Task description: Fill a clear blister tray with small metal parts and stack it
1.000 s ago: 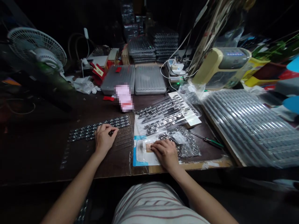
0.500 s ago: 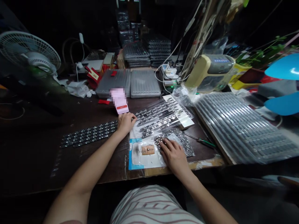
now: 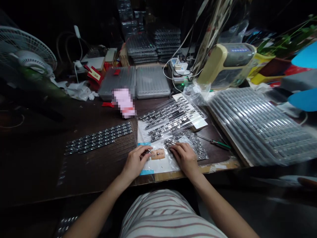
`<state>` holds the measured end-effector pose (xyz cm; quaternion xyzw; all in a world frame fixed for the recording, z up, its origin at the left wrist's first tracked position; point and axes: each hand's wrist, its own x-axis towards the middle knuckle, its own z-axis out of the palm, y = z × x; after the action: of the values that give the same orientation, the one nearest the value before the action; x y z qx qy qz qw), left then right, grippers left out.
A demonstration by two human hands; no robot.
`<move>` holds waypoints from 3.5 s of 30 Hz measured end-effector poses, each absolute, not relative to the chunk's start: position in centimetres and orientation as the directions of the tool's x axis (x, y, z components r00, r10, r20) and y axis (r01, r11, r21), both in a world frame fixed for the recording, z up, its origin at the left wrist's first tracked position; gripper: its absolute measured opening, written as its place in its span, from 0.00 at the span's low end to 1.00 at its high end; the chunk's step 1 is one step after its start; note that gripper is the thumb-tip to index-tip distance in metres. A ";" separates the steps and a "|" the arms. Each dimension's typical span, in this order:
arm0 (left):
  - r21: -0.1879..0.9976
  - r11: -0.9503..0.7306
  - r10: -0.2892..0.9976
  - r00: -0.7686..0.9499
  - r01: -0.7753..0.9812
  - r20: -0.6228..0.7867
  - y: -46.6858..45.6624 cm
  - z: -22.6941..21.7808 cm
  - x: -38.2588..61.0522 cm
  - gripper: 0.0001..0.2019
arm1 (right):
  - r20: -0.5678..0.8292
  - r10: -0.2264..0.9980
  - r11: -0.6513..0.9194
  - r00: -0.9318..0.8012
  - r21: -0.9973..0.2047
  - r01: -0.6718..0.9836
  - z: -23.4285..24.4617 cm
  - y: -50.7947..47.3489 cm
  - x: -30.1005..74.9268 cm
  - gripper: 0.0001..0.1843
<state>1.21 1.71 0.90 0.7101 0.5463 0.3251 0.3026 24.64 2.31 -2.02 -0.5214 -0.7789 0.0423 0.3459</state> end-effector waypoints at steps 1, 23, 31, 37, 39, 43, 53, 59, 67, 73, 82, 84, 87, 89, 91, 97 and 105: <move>0.779 -0.230 0.971 0.188 0.583 0.146 1.4 0.6 1.8 0.06 | 0.493 0.845 0.451 -0.209 -0.445 0.774 -2.0 2.2 24.7 0.05; 0.663 -0.380 0.924 0.231 0.645 0.305 1.4 -1.1 4.0 0.05 | 0.443 0.868 0.463 -0.224 -0.557 0.689 -1.1 2.1 22.9 0.06; 0.804 -0.271 0.948 0.000 0.530 0.319 1.8 -1.2 3.3 0.05 | 0.399 0.856 0.489 -0.327 -0.425 0.761 -1.3 2.2 19.8 0.06; 0.839 -0.223 0.960 -0.039 0.497 0.278 1.7 -1.2 3.3 0.05 | 0.378 0.850 0.487 -0.367 -0.297 0.821 -1.1 2.2 22.2 0.15; 0.855 -0.204 0.968 -0.033 0.478 0.249 1.8 -1.0 3.3 0.04 | 0.370 0.846 0.485 -0.384 -0.236 0.842 -1.1 2.3 23.5 0.16; 0.833 -0.252 0.965 0.063 0.493 0.255 2.1 -0.3 3.8 0.04 | 0.386 0.840 0.490 -0.381 -0.237 0.839 -1.6 2.4 24.9 0.10; 0.699 -0.411 0.912 0.259 0.585 0.320 1.9 -1.5 5.5 0.05 | 0.462 0.863 0.424 -0.203 -0.447 0.787 -2.0 2.0 24.4 0.07; 0.691 -0.406 0.914 0.265 0.598 0.308 2.0 -1.7 5.6 0.04 | 0.467 0.860 0.442 -0.207 -0.475 0.761 -2.0 2.2 24.5 0.09; 0.743 -0.370 0.928 0.257 0.557 0.270 2.0 -1.4 5.7 0.02 | 0.500 0.837 0.483 -0.223 -0.481 0.732 -2.3 2.4 25.0 0.09; 0.791 -0.361 0.932 0.165 0.494 0.322 2.5 -0.2 5.1 0.04 | 0.521 0.813 0.540 -0.261 -0.507 0.672 -1.5 2.2 23.6 0.08; 0.438 -0.051 0.901 -0.148 0.897 0.408 6.6 0.4 -7.4 0.04 | 0.443 0.837 0.525 -0.322 -0.485 0.699 -1.5 1.8 19.7 0.06; 0.363 0.002 0.903 -0.157 0.932 0.400 6.1 0.0 -9.4 0.05 | 0.449 0.836 0.524 -0.316 -0.478 0.705 -1.5 1.9 19.6 0.05; 0.297 0.043 0.891 -0.171 0.954 0.421 5.1 -0.2 -10.5 0.06 | 0.446 0.838 0.518 -0.314 -0.470 0.715 -1.4 1.9 19.6 0.06; 0.286 0.030 0.883 -0.160 0.958 0.441 4.7 0.1 -9.6 0.06 | 0.438 0.843 0.508 -0.312 -0.457 0.730 -1.3 1.8 19.5 0.07; 0.312 -0.062 0.899 -0.083 0.948 0.431 4.6 0.6 -7.5 0.06 | 0.427 0.845 0.502 -0.321 -0.431 0.750 -1.2 1.7 19.4 0.07; 0.416 -0.343 0.925 0.227 0.842 0.303 6.1 1.6 1.5 0.05 | 0.382 0.858 0.465 -0.343 -0.294 0.835 -0.8 1.6 21.4 0.13; 0.693 -0.269 0.963 0.170 0.668 0.210 6.2 1.5 1.6 0.04 | 0.354 0.864 0.468 -0.357 -0.304 0.830 -1.3 1.6 24.6 0.11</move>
<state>1.61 6.19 1.55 0.7294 0.5591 0.3202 0.2299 24.64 1.56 -1.27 -0.5146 -0.8231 0.0362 0.2375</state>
